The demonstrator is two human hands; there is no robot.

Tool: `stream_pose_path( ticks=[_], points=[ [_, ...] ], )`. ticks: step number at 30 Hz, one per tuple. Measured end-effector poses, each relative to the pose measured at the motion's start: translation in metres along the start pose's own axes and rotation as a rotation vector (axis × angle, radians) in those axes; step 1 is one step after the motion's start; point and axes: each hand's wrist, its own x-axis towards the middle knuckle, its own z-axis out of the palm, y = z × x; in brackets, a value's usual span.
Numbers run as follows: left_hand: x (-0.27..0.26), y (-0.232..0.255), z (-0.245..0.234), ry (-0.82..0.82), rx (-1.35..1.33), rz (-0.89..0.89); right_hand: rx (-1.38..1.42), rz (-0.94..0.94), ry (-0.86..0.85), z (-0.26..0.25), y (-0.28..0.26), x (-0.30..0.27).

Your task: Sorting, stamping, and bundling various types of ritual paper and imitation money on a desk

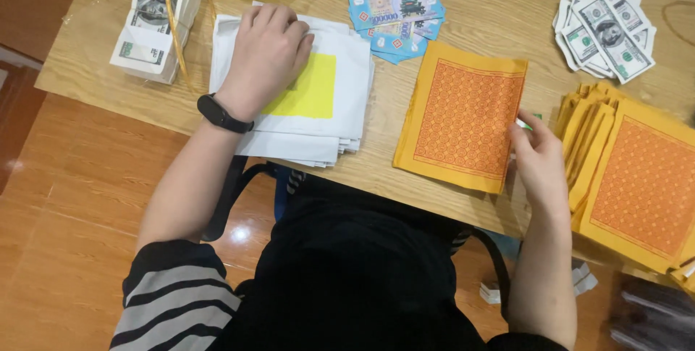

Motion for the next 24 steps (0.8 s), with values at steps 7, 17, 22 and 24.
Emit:
stream_pose_path(
  ticks=[7,17,22,24],
  points=[
    [0.004,0.006,0.000,0.042,0.078,-0.084,0.015,-0.165,0.047,-0.005,-0.015,-0.014],
    [0.002,0.012,-0.008,0.125,0.147,-0.039,-0.083,-0.610,0.238,0.011,-0.028,-0.028],
    [0.004,0.012,-0.017,0.088,-0.067,-0.141,-0.064,-0.627,0.229,0.010,-0.025,-0.027],
    [0.003,0.010,-0.017,0.091,-0.082,-0.128,-0.069,-0.627,0.234,0.008,-0.024,-0.027]
  ],
)
